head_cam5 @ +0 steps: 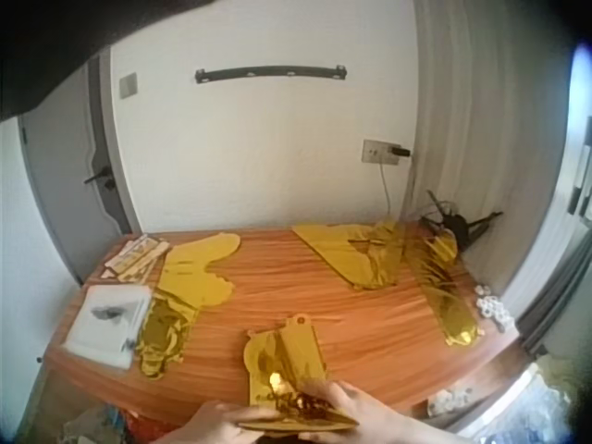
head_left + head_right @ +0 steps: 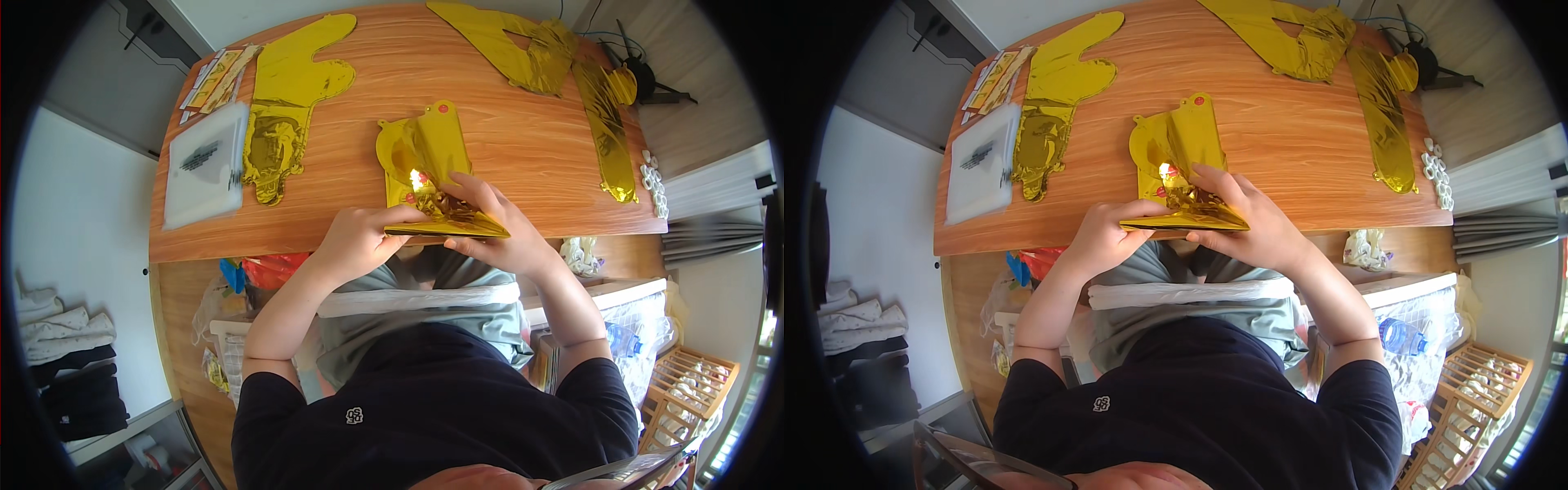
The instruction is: Folding gold foil star-shaped decorations on a wooden table.
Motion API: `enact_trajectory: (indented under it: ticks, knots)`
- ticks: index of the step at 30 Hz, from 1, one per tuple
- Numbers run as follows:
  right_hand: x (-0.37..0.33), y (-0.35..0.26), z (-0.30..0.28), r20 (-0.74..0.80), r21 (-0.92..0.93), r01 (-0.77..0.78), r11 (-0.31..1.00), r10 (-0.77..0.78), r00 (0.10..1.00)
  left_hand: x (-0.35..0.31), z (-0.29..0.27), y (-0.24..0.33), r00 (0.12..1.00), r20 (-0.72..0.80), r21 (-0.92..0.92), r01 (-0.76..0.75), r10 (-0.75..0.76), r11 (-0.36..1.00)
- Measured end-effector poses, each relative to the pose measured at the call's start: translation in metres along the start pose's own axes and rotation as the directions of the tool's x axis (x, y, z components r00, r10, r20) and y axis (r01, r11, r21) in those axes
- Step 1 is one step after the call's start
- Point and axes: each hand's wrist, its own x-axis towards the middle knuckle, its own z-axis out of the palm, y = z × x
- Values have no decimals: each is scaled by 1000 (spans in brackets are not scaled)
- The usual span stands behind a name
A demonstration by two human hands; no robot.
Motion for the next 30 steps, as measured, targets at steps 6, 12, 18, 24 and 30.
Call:
enact_trajectory:
  ticks: [6,12,18,24,30]
  knots:
    - [-8,18,10,-83,98,126,987,-118,990,5,-2,3,999,26,-13,32,-32,999]
    - [-8,22,19,-275,155,98,983,-52,960,5,-3,1,998,29,-33,63,-62,997]
    - [-10,23,21,-223,90,18,996,2,975,3,0,-2,1000,10,1,-10,10,1000]
    - [-12,15,9,-96,35,12,999,-9,995,1,-1,-1,1000,11,6,-16,16,1000]
    - [-10,13,8,-267,-143,137,980,-172,948,1,-1,-1,1000,25,11,9,-9,1000]
